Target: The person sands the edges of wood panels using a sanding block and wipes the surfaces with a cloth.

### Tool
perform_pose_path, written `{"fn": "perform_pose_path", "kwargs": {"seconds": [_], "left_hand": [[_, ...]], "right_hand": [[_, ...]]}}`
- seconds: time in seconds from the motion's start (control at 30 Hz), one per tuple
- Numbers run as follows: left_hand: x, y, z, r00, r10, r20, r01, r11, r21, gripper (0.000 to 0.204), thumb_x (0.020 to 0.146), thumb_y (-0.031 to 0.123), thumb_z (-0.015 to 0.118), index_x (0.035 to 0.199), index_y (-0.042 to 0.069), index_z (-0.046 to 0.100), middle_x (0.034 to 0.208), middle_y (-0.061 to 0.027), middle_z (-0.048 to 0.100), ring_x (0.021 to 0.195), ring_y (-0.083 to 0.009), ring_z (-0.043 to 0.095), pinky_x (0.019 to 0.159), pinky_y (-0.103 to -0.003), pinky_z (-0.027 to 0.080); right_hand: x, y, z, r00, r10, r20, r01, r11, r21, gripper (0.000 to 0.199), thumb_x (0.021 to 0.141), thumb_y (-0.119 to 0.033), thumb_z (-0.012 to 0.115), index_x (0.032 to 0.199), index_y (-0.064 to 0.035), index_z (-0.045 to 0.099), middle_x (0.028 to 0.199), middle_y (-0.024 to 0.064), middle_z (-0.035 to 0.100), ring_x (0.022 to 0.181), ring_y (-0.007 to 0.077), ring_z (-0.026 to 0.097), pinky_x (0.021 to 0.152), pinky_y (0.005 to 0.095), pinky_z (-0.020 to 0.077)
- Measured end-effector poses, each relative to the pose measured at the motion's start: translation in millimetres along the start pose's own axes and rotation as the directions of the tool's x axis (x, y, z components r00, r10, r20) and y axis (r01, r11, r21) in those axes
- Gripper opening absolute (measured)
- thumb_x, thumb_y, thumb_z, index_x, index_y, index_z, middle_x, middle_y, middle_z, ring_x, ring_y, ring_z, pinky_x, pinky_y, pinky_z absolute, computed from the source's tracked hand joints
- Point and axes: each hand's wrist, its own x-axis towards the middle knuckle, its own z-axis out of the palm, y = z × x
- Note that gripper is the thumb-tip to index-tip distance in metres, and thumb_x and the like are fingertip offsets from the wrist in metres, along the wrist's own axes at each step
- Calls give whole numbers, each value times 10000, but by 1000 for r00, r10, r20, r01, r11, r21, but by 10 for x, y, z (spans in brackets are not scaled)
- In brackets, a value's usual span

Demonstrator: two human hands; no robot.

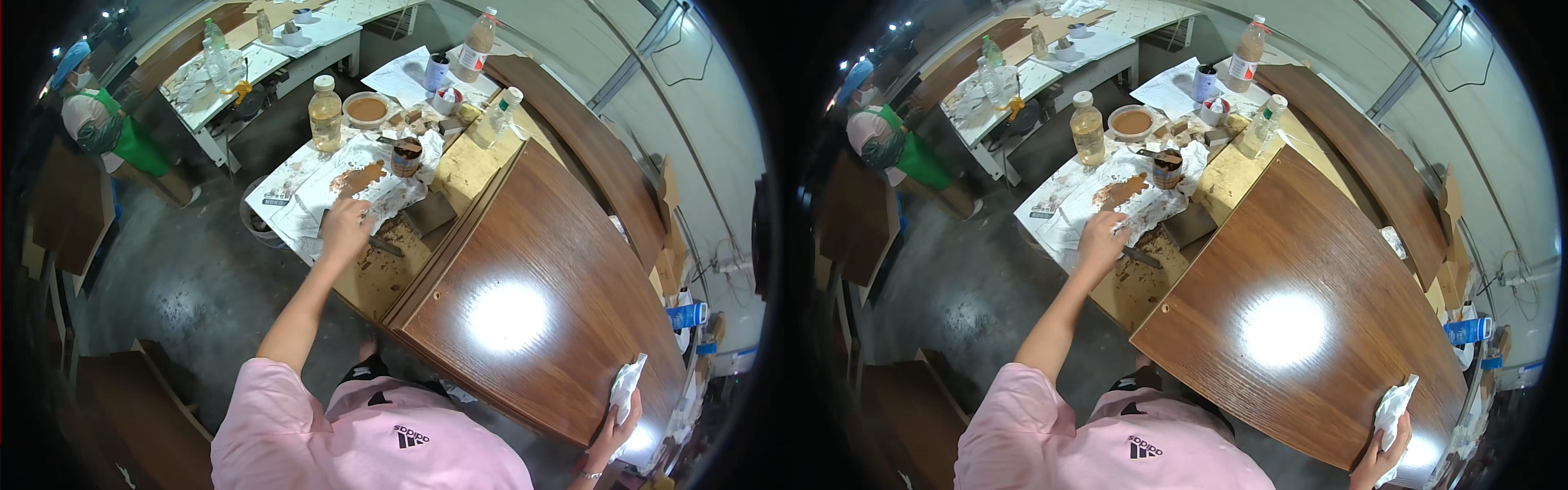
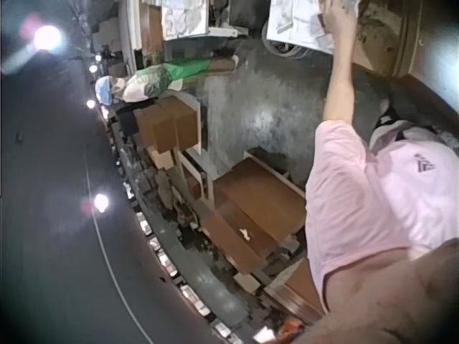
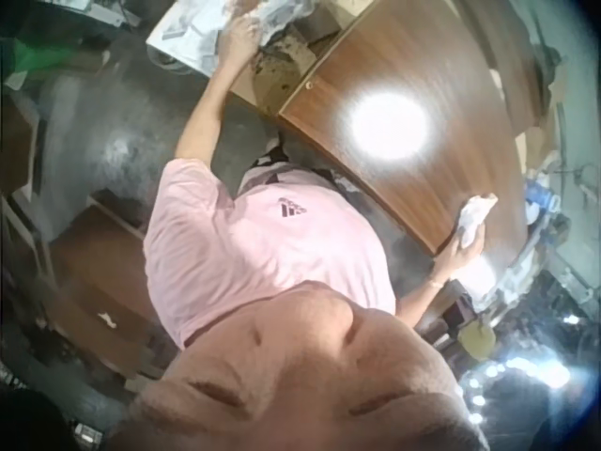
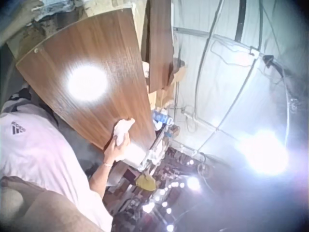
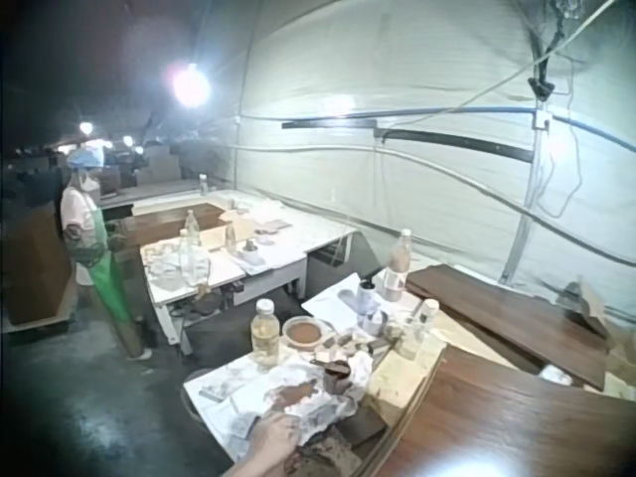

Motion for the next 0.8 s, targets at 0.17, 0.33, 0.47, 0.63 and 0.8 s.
{"fn": "perform_pose_path", "kwargs": {"seconds": [0.17,0.33,0.47,0.63,0.8], "left_hand": [[244,284,582,967,187,171,-164,977,-135,332,755,218,782,1037,74,683,1035,-107,666,1025,-297,604,892,-417,487],[440,563,787,891,261,371,-327,936,127,522,678,281,813,1120,98,604,1174,-121,572,1121,-336,521,904,-469,453],[728,656,279,915,48,400,98,937,-336,488,724,190,775,1168,61,620,1169,-140,633,1058,-298,600,905,-414,486],[472,1169,-1314,781,542,310,-92,591,-801,719,638,258,778,1303,43,610,1315,-123,606,1017,-216,571,919,-341,439],[442,1402,-1242,468,829,305,-306,477,-824,634,592,186,770,1218,109,708,1421,-195,531,1181,-337,528,1012,-457,406]], "right_hand": [[-33,-1,59,1000,24,-20,-24,1000,6,412,949,-70,549,1353,8,515,1354,169,543,1266,309,492,1102,404,328],[27,-142,46,998,53,-22,-52,997,52,452,884,-34,582,1330,18,530,1343,186,557,1253,351,491,1090,437,330],[66,-186,40,999,38,-11,-37,998,47,456,868,-27,588,1318,22,534,1330,186,562,1246,353,495,1085,438,337],[25,-187,-26,999,36,-18,-37,997,-66,428,865,-39,592,1287,20,544,1312,183,569,1242,367,494,1079,451,346],[77,-285,-9,1000,12,-14,-13,998,-60,412,852,-36,588,1259,18,559,1292,182,578,1236,373,496,1070,450,356]]}}
